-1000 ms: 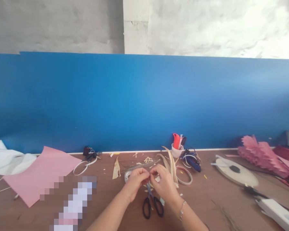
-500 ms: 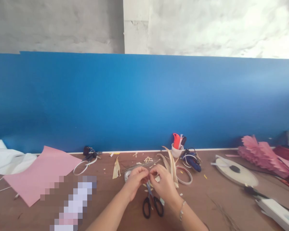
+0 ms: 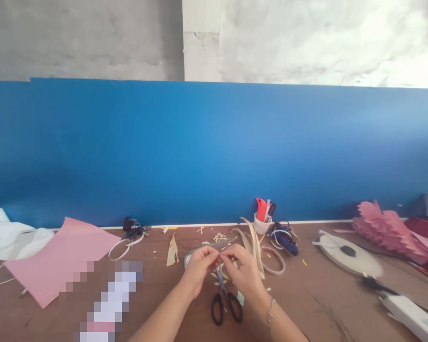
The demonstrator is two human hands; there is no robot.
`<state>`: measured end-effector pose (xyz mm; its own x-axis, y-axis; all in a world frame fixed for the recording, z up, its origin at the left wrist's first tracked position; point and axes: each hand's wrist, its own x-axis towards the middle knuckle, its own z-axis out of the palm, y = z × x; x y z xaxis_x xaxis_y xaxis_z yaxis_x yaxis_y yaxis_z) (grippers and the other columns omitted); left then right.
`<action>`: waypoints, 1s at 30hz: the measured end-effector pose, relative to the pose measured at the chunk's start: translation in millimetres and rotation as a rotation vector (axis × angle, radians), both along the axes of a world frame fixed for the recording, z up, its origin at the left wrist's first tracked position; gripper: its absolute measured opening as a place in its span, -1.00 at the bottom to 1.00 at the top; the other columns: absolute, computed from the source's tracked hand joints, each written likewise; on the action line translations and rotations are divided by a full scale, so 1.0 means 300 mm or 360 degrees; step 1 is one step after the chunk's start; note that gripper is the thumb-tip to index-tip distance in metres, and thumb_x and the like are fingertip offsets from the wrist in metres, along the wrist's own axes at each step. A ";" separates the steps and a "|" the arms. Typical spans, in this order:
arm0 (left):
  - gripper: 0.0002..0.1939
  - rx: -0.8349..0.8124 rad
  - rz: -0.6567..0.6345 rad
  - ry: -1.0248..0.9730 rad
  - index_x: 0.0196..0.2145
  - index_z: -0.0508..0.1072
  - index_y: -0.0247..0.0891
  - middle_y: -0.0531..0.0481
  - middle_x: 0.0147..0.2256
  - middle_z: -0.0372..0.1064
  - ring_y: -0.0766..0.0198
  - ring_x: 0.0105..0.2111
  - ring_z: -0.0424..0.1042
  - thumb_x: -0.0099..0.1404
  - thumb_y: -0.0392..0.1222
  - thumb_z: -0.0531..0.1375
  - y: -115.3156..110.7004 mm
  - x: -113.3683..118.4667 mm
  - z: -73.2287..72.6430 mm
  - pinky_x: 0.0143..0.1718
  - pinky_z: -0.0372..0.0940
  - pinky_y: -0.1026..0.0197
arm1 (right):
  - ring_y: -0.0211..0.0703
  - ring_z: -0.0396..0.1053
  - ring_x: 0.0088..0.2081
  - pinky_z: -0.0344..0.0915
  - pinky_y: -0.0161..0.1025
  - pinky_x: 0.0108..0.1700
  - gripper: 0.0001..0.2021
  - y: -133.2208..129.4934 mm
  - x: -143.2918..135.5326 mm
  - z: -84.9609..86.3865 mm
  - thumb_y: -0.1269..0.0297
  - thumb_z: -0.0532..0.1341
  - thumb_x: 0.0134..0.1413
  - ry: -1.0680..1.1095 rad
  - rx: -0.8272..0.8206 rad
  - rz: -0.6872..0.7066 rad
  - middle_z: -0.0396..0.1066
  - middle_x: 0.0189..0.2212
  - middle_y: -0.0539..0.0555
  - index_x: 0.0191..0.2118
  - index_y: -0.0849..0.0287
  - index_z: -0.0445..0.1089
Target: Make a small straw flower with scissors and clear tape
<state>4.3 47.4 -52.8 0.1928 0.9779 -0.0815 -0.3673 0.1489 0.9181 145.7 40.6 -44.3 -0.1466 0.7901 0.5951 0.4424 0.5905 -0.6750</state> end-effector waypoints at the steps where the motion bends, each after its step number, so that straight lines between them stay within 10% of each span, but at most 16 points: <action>1: -0.72 -0.0017 0.0001 -0.0041 -0.57 0.38 -0.31 0.06 -0.55 0.34 0.39 -0.53 0.21 -0.06 -0.05 0.34 0.000 0.000 0.000 -0.39 0.12 0.30 | -0.17 0.35 -0.40 0.27 -0.28 -0.35 -0.85 -0.001 0.001 0.001 0.36 0.12 0.07 0.0011 -0.0006 0.0002 0.41 -0.50 0.04 -0.49 0.15 0.36; 30: -0.69 0.0002 0.0148 0.0102 -0.51 0.38 -0.28 0.03 -0.52 0.40 0.34 -0.51 0.25 -0.04 0.03 0.29 0.005 0.002 -0.009 -0.36 0.14 0.27 | -0.16 0.34 -0.47 0.25 -0.28 -0.42 -0.80 0.013 0.010 -0.037 0.25 0.04 0.15 0.0011 -0.0195 -0.0248 0.37 -0.52 0.04 -0.43 0.17 0.30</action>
